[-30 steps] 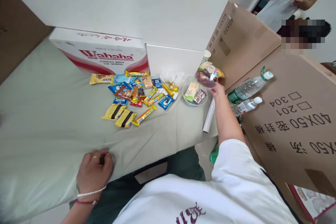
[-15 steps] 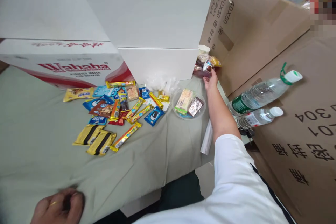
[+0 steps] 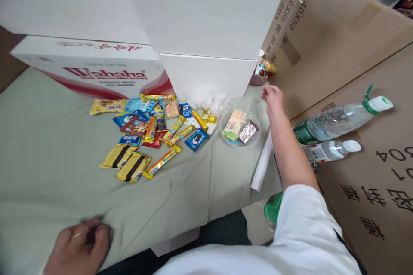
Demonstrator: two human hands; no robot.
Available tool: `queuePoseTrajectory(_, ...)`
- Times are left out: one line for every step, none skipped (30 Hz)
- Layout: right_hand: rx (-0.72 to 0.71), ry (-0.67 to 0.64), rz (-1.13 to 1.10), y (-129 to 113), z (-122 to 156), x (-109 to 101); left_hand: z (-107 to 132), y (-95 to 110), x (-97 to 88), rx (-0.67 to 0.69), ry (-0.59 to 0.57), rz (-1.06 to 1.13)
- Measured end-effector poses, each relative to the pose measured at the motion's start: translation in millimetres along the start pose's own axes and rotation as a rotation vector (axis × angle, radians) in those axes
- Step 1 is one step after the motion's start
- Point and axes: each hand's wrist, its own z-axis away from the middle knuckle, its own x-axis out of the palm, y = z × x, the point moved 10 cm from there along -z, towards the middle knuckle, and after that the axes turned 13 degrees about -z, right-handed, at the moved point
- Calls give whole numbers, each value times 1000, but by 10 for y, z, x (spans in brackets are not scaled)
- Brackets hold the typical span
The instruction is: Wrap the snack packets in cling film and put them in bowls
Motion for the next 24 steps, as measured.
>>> queuePoseTrajectory(-149, -36, 113, -214, 345, -48, -2, 15, -8, -2, -2, 9)
queuePoseTrajectory(-286, -55, 251, -390, 736, -97, -1, 29, -14, 0, -3, 20)
queuePoseTrajectory(-388, -114, 403, -488, 1143, -91, 3, 43, -20, 7, 2, 33)
queuePoseTrajectory(-460, -195, 547, -509, 1539, -59, 9, 56, -26, 20, 11, 43)
queuePoseTrajectory(-490, -332, 680, -431, 1906, 17, 17, 74, -32, 41, 23, 51)
queuePoseTrajectory(-511, -459, 778, -319, 2227, 78, 25, 91, -34, 65, 34, 52)
queuePoseTrajectory(-505, -571, 863, -171, 2474, 119, 32, 105, -37, 88, 48, 46)
queuePoseTrajectory(-500, -636, 924, -45, 2633, 129, 39, 113, -37, 102, 60, 36)
queuePoseTrajectory(-490, -668, 971, 57, 2703, 124, 44, 119, -33, 112, 66, 27)
queuePoseTrajectory(-482, -667, 1008, 118, 2693, 105, 47, 122, -29, 116, 68, 22)
queuePoseTrajectory(-477, -641, 1038, 134, 2621, 78, 49, 125, -28, 116, 71, 20)
queuePoseTrajectory(-468, -606, 1069, 115, 2510, 50, 52, 131, -32, 115, 75, 23)
queuePoseTrajectory(-451, -575, 1105, 74, 2382, 31, 56, 138, -38, 114, 79, 28)
queuePoseTrajectory(-419, -563, 1152, 29, 2255, 30, 60, 146, -46, 113, 84, 32)
queuePoseTrajectory(-375, -563, 1207, -18, 2141, 49, 65, 150, -59, 109, 94, 31)
queuePoseTrajectory(-335, -570, 1261, -71, 2050, 96, 71, 153, -75, 104, 107, 26)
queuePoseTrajectory(-311, -576, 1298, -135, 1987, 183, 78, 154, -89, 100, 120, 20)
queuePoseTrajectory(-309, -584, 1303, -202, 1954, 321, 84, 157, -101, 100, 132, 15)
queuePoseTrajectory(-326, -596, 1277, -259, 1950, 509, 91, 160, -112, 103, 144, 12)
queuePoseTrajectory(-354, -611, 1225, -295, 1968, 743, 97, 164, -117, 108, 151, 12)
queuePoseTrajectory(-376, -641, 1159, -283, 2005, 1010, 100, 165, -115, 110, 150, 12)
queuePoseTrajectory(-380, -679, 1109, -212, 2048, 1292, 101, 162, -106, 108, 143, 13)
queuePoseTrajectory(-376, -703, 1090, -101, 2081, 1570, 101, 155, -93, 102, 131, 14)
queuePoseTrajectory(-369, -699, 1099, 29, 2093, 1826, 99, 146, -79, 93, 117, 16)
